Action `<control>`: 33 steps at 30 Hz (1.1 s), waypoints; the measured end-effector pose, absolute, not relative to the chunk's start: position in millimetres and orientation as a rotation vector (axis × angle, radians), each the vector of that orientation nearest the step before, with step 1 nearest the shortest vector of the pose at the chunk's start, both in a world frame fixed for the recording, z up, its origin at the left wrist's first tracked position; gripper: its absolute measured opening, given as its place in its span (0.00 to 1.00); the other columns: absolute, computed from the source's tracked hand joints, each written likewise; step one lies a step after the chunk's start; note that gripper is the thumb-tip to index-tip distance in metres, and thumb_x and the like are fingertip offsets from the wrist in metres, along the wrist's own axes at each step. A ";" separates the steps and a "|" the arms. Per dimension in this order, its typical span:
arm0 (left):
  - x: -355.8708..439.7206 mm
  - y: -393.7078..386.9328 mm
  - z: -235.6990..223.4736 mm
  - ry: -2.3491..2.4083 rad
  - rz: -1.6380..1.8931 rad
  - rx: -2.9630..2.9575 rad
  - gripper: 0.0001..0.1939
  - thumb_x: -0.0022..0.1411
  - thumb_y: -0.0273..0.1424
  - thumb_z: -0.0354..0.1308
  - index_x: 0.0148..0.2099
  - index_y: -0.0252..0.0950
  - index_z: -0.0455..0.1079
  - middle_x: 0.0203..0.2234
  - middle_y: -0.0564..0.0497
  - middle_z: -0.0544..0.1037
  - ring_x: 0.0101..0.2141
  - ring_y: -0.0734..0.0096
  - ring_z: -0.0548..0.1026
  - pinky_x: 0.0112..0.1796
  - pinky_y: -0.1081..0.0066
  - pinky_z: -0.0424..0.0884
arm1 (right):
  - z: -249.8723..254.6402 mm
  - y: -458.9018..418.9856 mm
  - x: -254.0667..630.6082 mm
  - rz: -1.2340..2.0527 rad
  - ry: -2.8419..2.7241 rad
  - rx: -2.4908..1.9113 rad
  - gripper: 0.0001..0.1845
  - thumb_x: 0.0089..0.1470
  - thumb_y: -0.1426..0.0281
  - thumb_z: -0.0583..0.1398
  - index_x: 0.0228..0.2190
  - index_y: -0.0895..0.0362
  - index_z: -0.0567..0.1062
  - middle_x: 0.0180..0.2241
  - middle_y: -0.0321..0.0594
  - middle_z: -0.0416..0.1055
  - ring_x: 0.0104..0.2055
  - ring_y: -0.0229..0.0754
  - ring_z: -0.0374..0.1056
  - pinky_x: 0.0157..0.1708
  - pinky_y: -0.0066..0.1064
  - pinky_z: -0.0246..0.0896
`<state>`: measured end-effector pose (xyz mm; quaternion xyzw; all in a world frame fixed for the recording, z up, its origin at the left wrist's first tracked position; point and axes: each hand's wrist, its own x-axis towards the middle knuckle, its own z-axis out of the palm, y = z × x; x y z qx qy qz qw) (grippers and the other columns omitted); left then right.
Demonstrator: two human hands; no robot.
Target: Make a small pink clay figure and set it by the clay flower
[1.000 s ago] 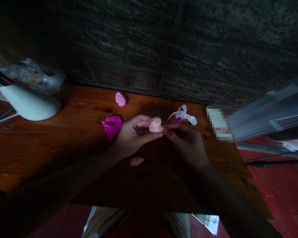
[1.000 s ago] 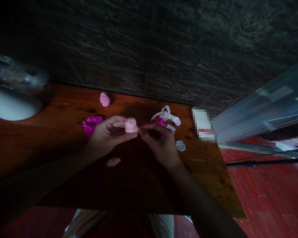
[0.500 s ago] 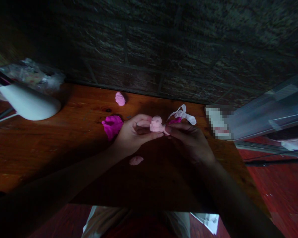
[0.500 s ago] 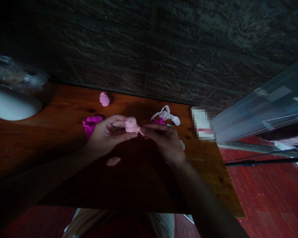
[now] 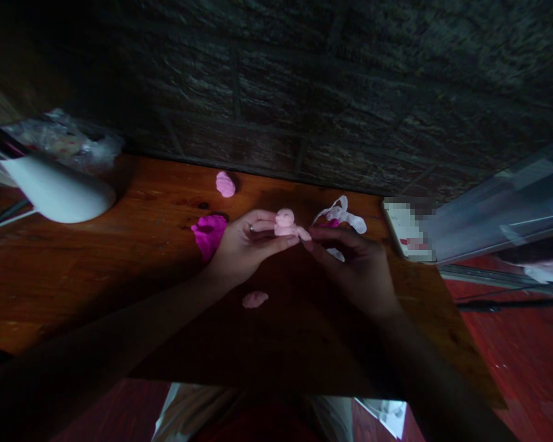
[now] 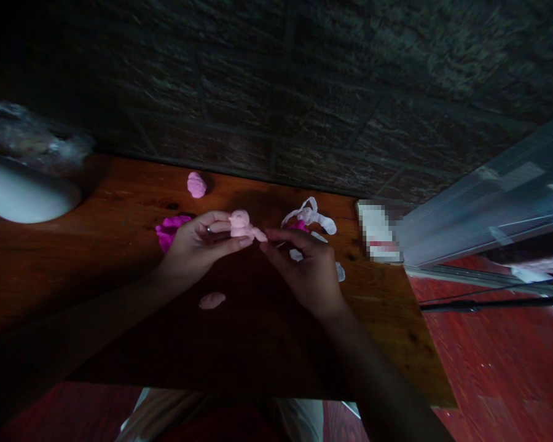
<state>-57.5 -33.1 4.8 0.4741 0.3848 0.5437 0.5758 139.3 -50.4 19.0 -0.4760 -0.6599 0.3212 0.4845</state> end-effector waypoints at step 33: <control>-60.2 -31.6 6.0 0.708 1.170 0.998 0.15 0.53 0.30 0.77 0.42 0.37 0.78 0.39 0.50 0.87 0.42 0.67 0.85 0.45 0.68 0.79 | 21.6 -47.9 148.3 0.488 -1.917 -1.005 0.05 0.61 0.71 0.67 0.41 0.51 0.82 0.37 0.36 0.83 0.38 0.40 0.78 0.40 0.34 0.74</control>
